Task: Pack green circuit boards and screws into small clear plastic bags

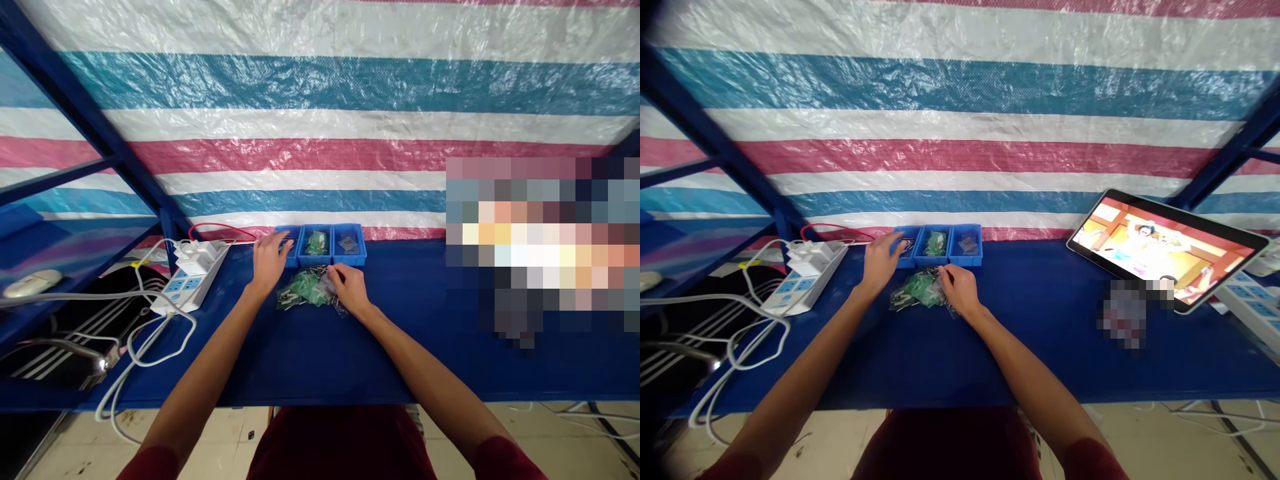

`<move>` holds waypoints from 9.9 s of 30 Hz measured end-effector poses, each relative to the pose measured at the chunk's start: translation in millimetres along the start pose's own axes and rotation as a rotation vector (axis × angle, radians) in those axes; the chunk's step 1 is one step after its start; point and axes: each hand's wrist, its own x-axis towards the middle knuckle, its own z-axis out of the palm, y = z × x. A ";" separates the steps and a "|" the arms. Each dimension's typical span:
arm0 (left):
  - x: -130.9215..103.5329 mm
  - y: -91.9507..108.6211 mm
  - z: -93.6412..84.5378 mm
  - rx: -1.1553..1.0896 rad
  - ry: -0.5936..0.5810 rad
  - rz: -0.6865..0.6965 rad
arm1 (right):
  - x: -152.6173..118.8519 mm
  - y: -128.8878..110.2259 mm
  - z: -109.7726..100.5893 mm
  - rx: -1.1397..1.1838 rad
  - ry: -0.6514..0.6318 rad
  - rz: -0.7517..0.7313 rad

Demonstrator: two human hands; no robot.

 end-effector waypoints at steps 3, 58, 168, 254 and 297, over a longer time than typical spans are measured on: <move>-9.1 -6.7 8.7 0.085 -0.107 0.001 | 0.8 5.1 2.9 -0.061 -0.036 0.026; -38.6 27.3 44.5 0.229 -0.549 0.180 | -0.8 12.9 9.0 -0.219 -0.115 0.057; -54.5 39.7 16.6 -0.389 -0.069 0.095 | 0.2 8.0 3.2 0.071 0.126 -0.047; -48.8 31.8 13.7 -0.484 -0.004 -0.089 | -4.0 1.6 1.8 0.050 0.033 -0.139; -22.4 -15.0 13.2 -0.158 0.015 0.066 | 0.3 9.5 2.1 -0.133 0.073 -0.023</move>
